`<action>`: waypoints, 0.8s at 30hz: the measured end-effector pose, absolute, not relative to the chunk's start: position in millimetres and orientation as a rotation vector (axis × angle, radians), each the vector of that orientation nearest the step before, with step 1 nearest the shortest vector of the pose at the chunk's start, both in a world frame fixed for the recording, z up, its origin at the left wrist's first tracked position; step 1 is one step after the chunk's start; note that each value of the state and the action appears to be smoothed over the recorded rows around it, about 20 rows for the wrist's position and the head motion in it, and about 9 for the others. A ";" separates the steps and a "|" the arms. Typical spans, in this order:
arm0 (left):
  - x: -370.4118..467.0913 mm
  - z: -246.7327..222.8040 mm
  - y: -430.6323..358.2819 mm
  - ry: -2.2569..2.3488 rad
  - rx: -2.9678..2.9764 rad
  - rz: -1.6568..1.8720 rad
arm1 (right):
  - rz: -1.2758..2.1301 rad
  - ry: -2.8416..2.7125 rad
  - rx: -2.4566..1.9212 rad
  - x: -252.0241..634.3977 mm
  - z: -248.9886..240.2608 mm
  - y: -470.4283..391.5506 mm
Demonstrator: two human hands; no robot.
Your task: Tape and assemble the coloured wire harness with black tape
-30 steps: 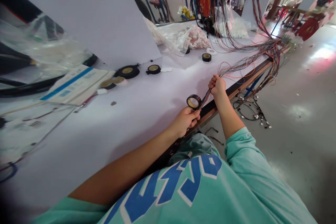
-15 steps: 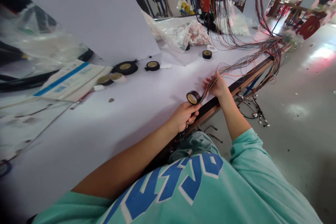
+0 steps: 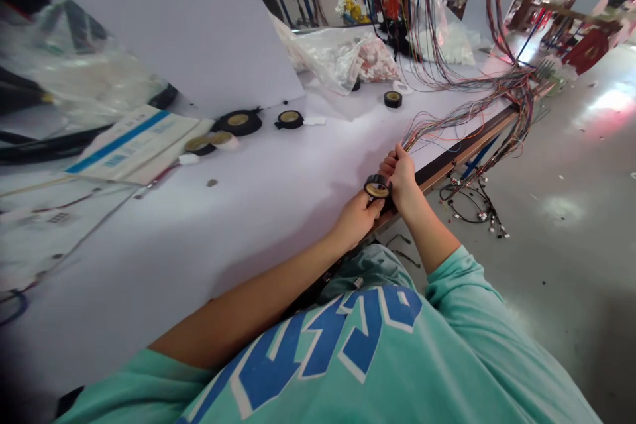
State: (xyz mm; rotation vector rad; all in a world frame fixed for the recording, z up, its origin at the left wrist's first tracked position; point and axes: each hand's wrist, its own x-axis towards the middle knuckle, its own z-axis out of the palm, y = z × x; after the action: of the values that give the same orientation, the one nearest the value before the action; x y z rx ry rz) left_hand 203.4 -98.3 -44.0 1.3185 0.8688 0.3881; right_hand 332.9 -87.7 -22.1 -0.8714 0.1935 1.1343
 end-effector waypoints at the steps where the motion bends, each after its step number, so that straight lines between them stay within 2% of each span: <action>1: 203.2 -43.8 -98.4 0.881 1.446 0.413 | 1.143 0.186 -0.868 332.4 -21.5 -87.1; 5: 203.7 -42.3 -99.4 0.890 1.801 0.368 | 1.226 0.196 -0.881 338.4 -19.4 -85.3; 9: 205.6 -42.1 -99.1 0.890 1.949 0.287 | 1.155 0.225 -0.877 349.1 -18.1 -80.7; 18: 208.7 -42.6 -96.2 0.931 2.024 0.225 | 0.861 0.221 -0.919 356.9 -28.9 -58.6; 24: 212.2 -50.3 -91.9 0.932 1.977 0.309 | 0.721 0.196 -0.941 357.1 -35.4 -47.7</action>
State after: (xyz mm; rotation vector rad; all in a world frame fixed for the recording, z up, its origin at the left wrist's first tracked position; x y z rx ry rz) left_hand 212.2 -91.9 -50.3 1.9767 0.9319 0.3086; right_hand 357.1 -47.7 -35.4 -0.9414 0.1961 0.7210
